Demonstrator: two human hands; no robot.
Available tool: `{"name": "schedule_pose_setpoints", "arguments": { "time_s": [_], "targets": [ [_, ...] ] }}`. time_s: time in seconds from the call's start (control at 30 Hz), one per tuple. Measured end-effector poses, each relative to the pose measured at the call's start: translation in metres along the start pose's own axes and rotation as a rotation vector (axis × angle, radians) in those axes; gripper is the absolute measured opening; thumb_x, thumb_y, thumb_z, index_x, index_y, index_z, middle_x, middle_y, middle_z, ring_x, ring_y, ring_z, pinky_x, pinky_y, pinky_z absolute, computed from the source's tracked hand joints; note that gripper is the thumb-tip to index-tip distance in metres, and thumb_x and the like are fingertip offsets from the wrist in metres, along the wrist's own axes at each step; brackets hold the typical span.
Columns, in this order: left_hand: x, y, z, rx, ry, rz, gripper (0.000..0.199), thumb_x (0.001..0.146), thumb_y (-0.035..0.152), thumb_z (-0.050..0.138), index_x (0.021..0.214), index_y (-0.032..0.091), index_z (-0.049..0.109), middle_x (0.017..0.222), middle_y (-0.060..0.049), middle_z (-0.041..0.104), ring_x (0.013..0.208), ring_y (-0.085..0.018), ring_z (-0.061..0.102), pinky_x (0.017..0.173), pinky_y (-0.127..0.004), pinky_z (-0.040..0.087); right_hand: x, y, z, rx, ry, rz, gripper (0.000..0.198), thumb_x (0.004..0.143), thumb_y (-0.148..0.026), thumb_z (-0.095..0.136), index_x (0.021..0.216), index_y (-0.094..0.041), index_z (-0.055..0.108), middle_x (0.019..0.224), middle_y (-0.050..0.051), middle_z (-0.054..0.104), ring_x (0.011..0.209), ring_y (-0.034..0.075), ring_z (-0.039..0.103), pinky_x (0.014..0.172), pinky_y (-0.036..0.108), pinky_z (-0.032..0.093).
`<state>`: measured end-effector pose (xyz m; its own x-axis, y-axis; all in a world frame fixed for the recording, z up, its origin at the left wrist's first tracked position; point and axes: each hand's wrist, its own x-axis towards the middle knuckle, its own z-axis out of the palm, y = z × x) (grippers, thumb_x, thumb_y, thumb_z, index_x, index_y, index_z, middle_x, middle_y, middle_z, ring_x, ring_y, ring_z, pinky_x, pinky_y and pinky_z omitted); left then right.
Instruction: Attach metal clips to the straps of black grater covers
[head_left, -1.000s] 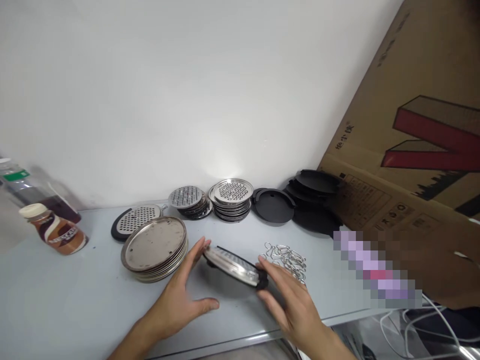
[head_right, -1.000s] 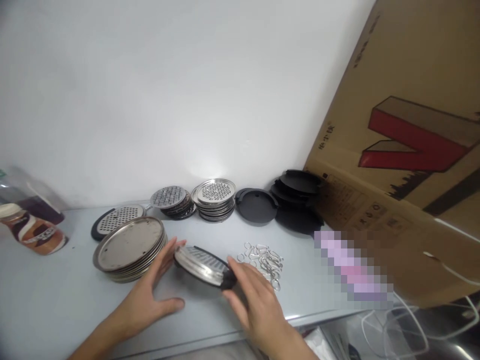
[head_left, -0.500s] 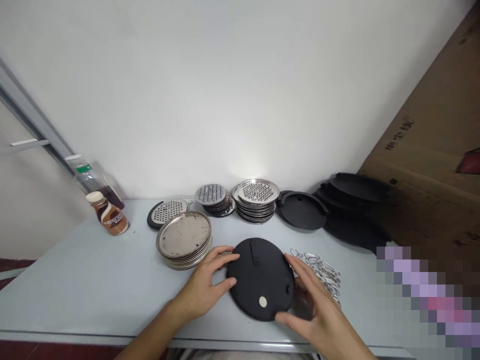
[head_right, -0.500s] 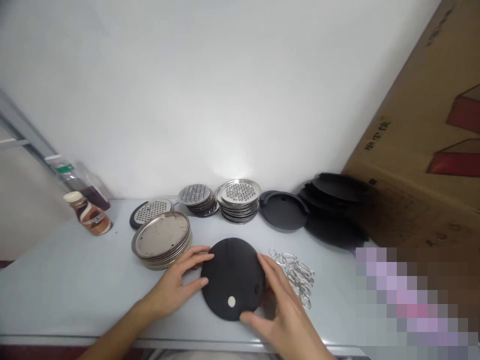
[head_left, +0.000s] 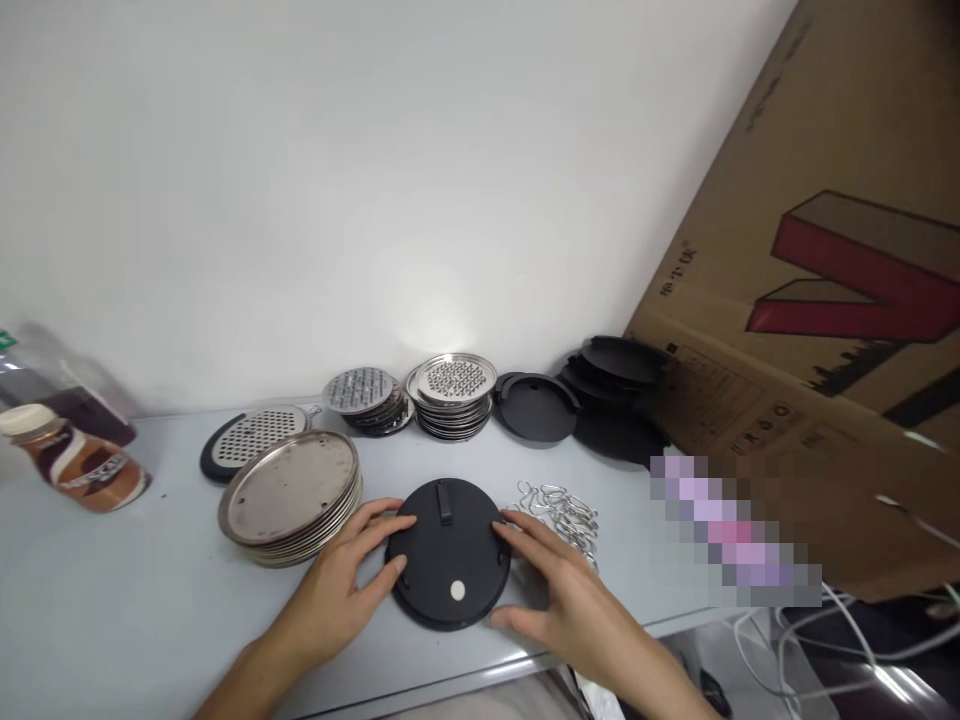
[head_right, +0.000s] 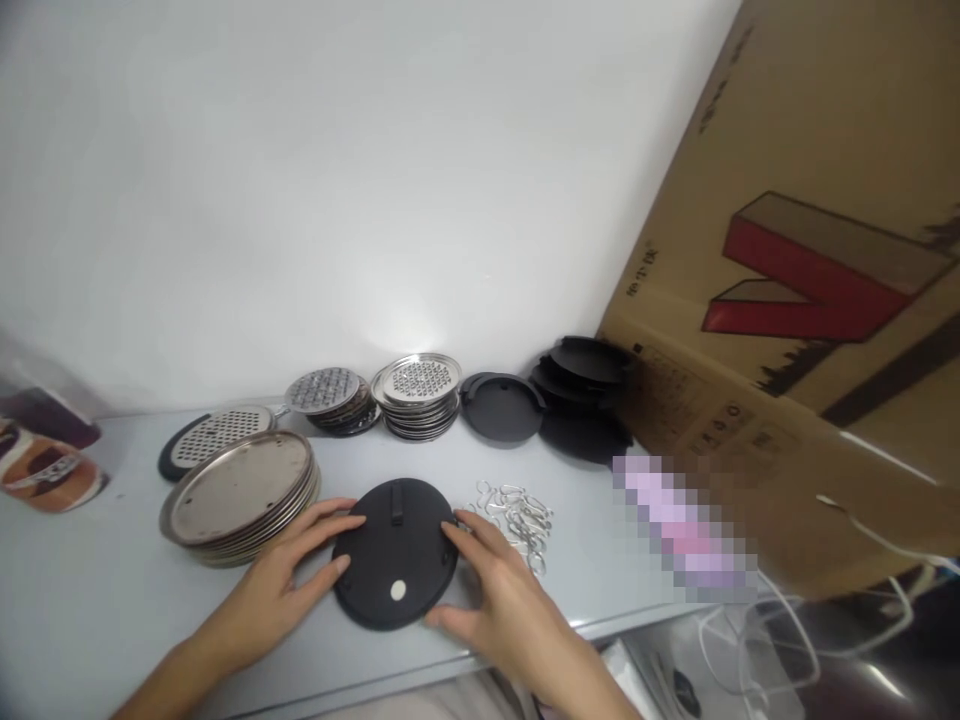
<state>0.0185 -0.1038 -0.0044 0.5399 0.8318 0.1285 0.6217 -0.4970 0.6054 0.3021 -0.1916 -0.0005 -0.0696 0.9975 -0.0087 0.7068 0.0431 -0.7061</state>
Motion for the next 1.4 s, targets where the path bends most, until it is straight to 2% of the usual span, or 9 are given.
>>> {"name": "schedule_pose_setpoints", "arguments": {
  "time_s": [0.1, 0.2, 0.4, 0.6, 0.73, 0.93, 1.1, 1.23, 1.4],
  "targets": [
    [0.001, -0.004, 0.002, 0.045, 0.012, 0.015, 0.035, 0.095, 0.032, 0.049, 0.128, 0.031, 0.061, 0.14, -0.006, 0.051, 0.128, -0.024, 0.054, 0.11, -0.042, 0.043, 0.01, 0.007, -0.023, 0.031, 0.153, -0.027, 0.049, 0.084, -0.04, 0.068, 0.129, -0.023, 0.062, 0.124, 0.012, 0.066, 0.107, 0.028, 0.064, 0.096, 0.042, 0.05],
    [0.003, -0.006, 0.003, 0.071, 0.016, 0.029, 0.036, 0.095, 0.033, 0.048, 0.129, 0.031, 0.061, 0.14, -0.006, 0.052, 0.128, -0.023, 0.054, 0.109, -0.041, 0.044, 0.023, 0.019, -0.04, -0.038, 0.277, -0.031, 0.031, 0.09, -0.027, 0.057, 0.118, -0.02, 0.067, 0.105, 0.009, 0.071, 0.089, 0.022, 0.065, 0.085, 0.037, 0.05],
    [0.003, -0.005, 0.003, 0.079, 0.037, 0.04, 0.036, 0.094, 0.033, 0.05, 0.128, 0.031, 0.062, 0.139, -0.006, 0.054, 0.125, -0.023, 0.056, 0.106, -0.038, 0.047, 0.027, 0.015, -0.039, -0.156, 0.09, -0.07, 0.021, 0.083, -0.014, 0.057, 0.097, -0.023, 0.07, 0.095, 0.004, 0.069, 0.093, 0.022, 0.062, 0.081, 0.032, 0.047],
    [0.003, -0.005, 0.004, 0.074, 0.038, 0.037, 0.035, 0.094, 0.031, 0.05, 0.127, 0.031, 0.063, 0.138, -0.006, 0.054, 0.125, -0.023, 0.057, 0.105, -0.038, 0.048, 0.021, 0.031, -0.044, -0.271, 0.208, 0.025, 0.023, 0.085, -0.012, 0.05, 0.092, -0.021, 0.069, 0.089, 0.005, 0.068, 0.085, 0.021, 0.062, 0.078, 0.032, 0.044],
    [0.004, -0.005, 0.004, 0.076, 0.032, 0.044, 0.036, 0.094, 0.032, 0.05, 0.128, 0.03, 0.062, 0.139, -0.007, 0.053, 0.126, -0.024, 0.056, 0.107, -0.04, 0.046, 0.025, 0.044, -0.048, -0.27, 0.222, 0.041, 0.023, 0.085, -0.015, 0.051, 0.096, -0.021, 0.07, 0.092, 0.005, 0.068, 0.083, 0.02, 0.062, 0.077, 0.031, 0.045],
    [0.004, -0.002, 0.002, 0.068, 0.022, 0.041, 0.037, 0.095, 0.031, 0.05, 0.13, 0.03, 0.061, 0.138, -0.008, 0.054, 0.125, -0.024, 0.056, 0.107, -0.041, 0.045, 0.045, 0.031, -0.056, -0.329, 0.061, -0.047, 0.022, 0.081, -0.013, 0.053, 0.085, -0.021, 0.073, 0.091, 0.006, 0.067, 0.081, 0.02, 0.063, 0.073, 0.029, 0.044],
    [0.005, -0.001, 0.001, 0.064, 0.024, 0.032, 0.037, 0.094, 0.029, 0.05, 0.13, 0.031, 0.061, 0.138, -0.007, 0.054, 0.126, -0.025, 0.055, 0.108, -0.042, 0.045, 0.074, 0.026, -0.065, -0.455, -0.112, -0.054, 0.016, 0.064, -0.008, 0.064, 0.071, -0.019, 0.073, 0.078, 0.008, 0.07, 0.071, 0.021, 0.063, 0.061, 0.027, 0.039],
    [0.007, 0.004, 0.001, 0.069, 0.039, 0.031, 0.036, 0.093, 0.027, 0.051, 0.127, 0.031, 0.063, 0.139, -0.007, 0.053, 0.125, -0.025, 0.056, 0.107, -0.043, 0.046, 0.09, 0.027, -0.064, -0.457, -0.176, -0.085, 0.016, 0.056, -0.009, 0.067, 0.067, -0.02, 0.073, 0.065, 0.004, 0.069, 0.061, 0.018, 0.061, 0.054, 0.026, 0.034],
    [0.01, 0.01, 0.001, 0.103, 0.036, 0.042, 0.038, 0.093, 0.024, 0.05, 0.128, 0.033, 0.061, 0.14, -0.006, 0.051, 0.129, -0.026, 0.051, 0.108, -0.047, 0.044, 0.087, 0.03, -0.066, -0.427, -0.206, -0.105, 0.013, 0.058, -0.016, 0.068, 0.068, -0.021, 0.073, 0.064, 0.002, 0.068, 0.059, 0.017, 0.058, 0.053, 0.025, 0.035]
  ]
}}
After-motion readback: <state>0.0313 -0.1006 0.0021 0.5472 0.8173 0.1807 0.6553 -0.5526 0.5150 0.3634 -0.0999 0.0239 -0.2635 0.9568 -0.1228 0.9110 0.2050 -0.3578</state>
